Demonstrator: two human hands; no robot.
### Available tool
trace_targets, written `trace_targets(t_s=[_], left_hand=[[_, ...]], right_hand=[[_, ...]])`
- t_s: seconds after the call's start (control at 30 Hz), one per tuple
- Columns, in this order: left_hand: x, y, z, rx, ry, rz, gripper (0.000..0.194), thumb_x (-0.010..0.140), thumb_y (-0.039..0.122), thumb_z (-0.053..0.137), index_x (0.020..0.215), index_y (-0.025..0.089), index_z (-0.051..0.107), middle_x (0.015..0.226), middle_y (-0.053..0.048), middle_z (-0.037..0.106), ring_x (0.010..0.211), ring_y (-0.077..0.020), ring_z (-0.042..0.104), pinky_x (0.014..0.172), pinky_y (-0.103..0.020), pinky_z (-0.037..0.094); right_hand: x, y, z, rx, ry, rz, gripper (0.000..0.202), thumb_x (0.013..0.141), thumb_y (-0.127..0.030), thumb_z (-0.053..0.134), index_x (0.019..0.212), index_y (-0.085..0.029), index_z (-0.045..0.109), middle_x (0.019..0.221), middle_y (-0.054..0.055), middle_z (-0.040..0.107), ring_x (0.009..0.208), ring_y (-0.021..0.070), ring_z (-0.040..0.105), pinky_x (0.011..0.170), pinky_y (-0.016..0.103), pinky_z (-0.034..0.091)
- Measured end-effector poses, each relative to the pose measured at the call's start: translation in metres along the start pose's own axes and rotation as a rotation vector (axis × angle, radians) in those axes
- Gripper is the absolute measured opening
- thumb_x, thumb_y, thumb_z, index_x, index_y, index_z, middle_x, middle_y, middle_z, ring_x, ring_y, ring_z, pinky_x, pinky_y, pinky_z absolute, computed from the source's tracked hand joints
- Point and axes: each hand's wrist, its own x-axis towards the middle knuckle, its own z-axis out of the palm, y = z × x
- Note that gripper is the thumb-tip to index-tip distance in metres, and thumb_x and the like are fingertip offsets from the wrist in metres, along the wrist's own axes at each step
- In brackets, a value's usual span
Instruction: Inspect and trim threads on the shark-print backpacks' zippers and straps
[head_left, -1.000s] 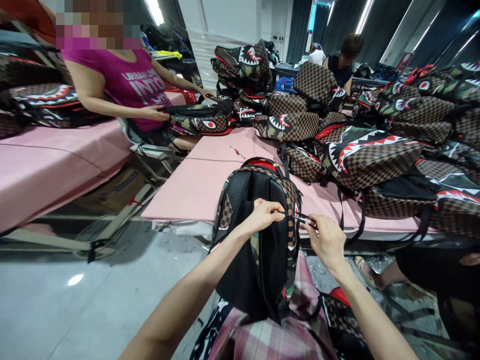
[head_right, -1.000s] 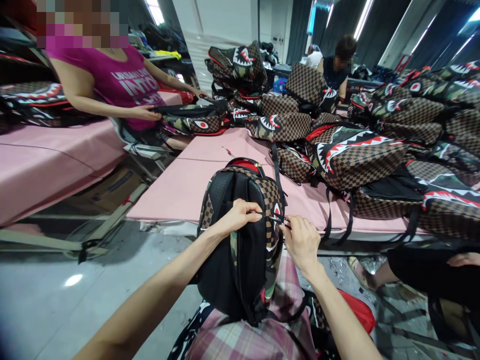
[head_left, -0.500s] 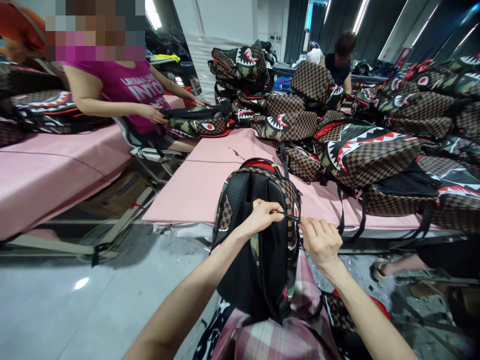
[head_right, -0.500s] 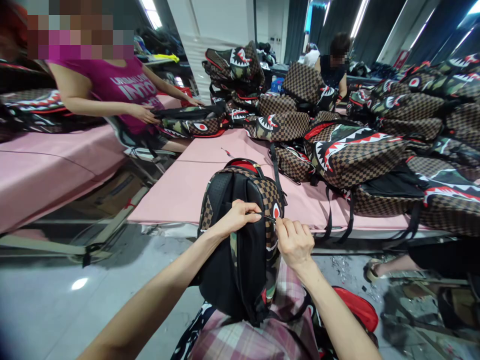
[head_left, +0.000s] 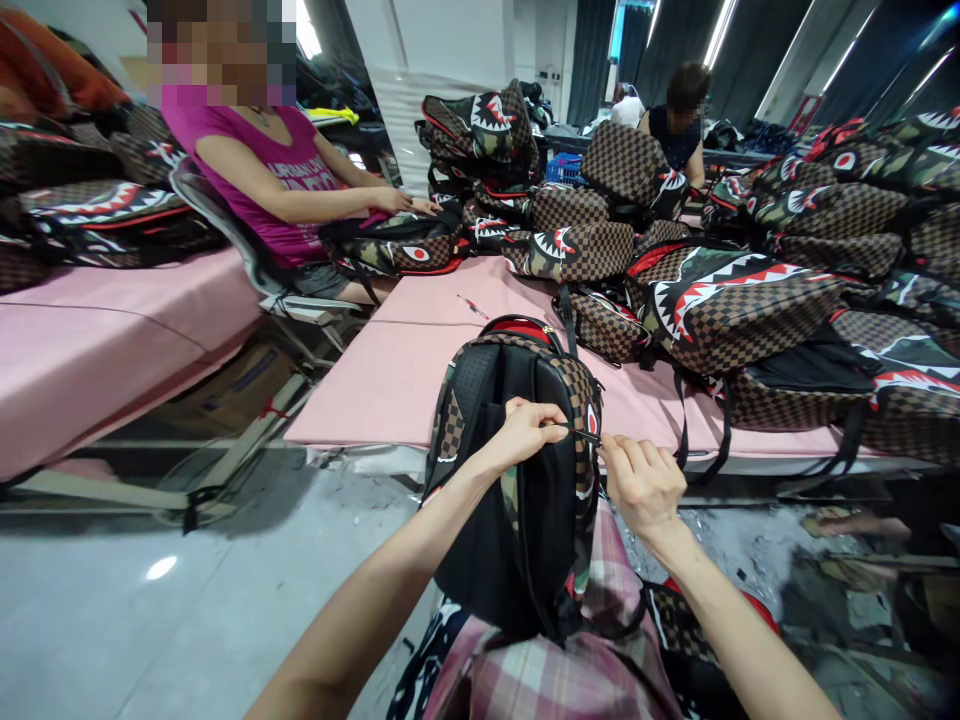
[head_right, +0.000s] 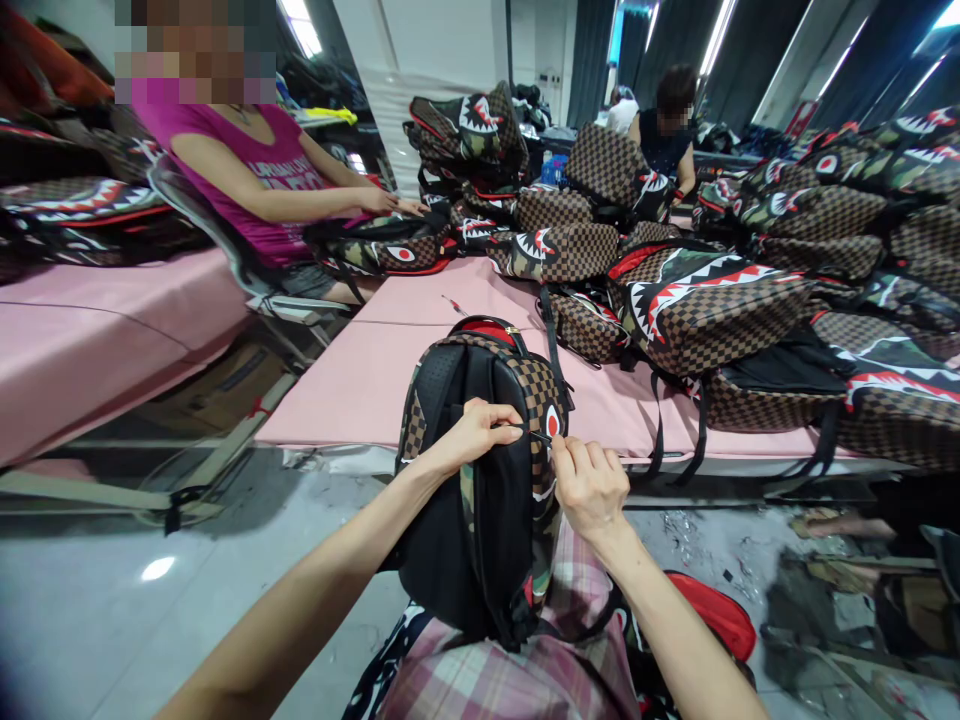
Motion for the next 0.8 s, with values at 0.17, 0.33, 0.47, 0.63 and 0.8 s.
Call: trace_targets(t_s=[0.17, 0.33, 0.47, 0.63, 0.8], left_hand=[[0.0003, -0.0009, -0.0001, 0.006, -0.003, -0.002, 0.010, 0.069, 0.024, 0.056, 0.065, 0.016, 0.062, 0.052, 0.007, 0.051, 0.061, -0.0118, 0.048, 0.094, -0.040, 0.022], [-0.0004, 0.0003, -0.0003, 0.018, 0.001, -0.006, 0.011, 0.070, 0.024, 0.056, 0.065, 0.017, 0.062, 0.052, 0.007, 0.051, 0.062, -0.0119, 0.047, 0.094, -0.040, 0.022], [-0.0006, 0.0005, 0.0000, 0.009, 0.002, -0.002, 0.011, 0.070, 0.024, 0.056, 0.064, 0.017, 0.061, 0.051, 0.007, 0.049, 0.063, -0.0129, 0.048, 0.093, -0.039, 0.022], [-0.0004, 0.0002, 0.0002, -0.003, 0.000, 0.002, 0.011, 0.070, 0.023, 0.055, 0.064, 0.016, 0.061, 0.051, 0.008, 0.048, 0.061, -0.0117, 0.047, 0.091, -0.037, 0.025], [-0.0007, 0.0013, -0.0004, 0.004, -0.002, 0.001, 0.010, 0.070, 0.023, 0.055, 0.065, 0.017, 0.062, 0.051, 0.007, 0.050, 0.060, -0.0115, 0.047, 0.091, -0.037, 0.026]], right_hand=[[0.0018, -0.0013, -0.0017, 0.008, -0.026, 0.016, 0.013, 0.087, -0.018, 0.052, 0.093, -0.017, 0.064, 0.074, 0.003, 0.067, 0.064, 0.0139, 0.049, 0.059, 0.032, 0.025], [0.0017, -0.0015, -0.0024, -0.002, -0.026, 0.010, 0.012, 0.087, -0.018, 0.053, 0.092, -0.016, 0.063, 0.074, 0.003, 0.067, 0.065, 0.0142, 0.049, 0.060, 0.032, 0.025], [0.0025, -0.0020, -0.0027, -0.007, -0.022, 0.007, 0.010, 0.085, -0.018, 0.056, 0.092, -0.016, 0.063, 0.075, 0.003, 0.067, 0.065, 0.0147, 0.049, 0.060, 0.031, 0.025], [0.0023, -0.0027, -0.0027, -0.013, -0.025, 0.007, 0.010, 0.086, -0.019, 0.055, 0.091, -0.016, 0.063, 0.074, 0.003, 0.066, 0.065, 0.0147, 0.048, 0.059, 0.031, 0.025], [0.0012, -0.0022, -0.0021, 0.000, -0.039, 0.019, 0.013, 0.087, -0.020, 0.053, 0.093, -0.016, 0.064, 0.075, 0.003, 0.066, 0.065, 0.0142, 0.049, 0.059, 0.032, 0.026]])
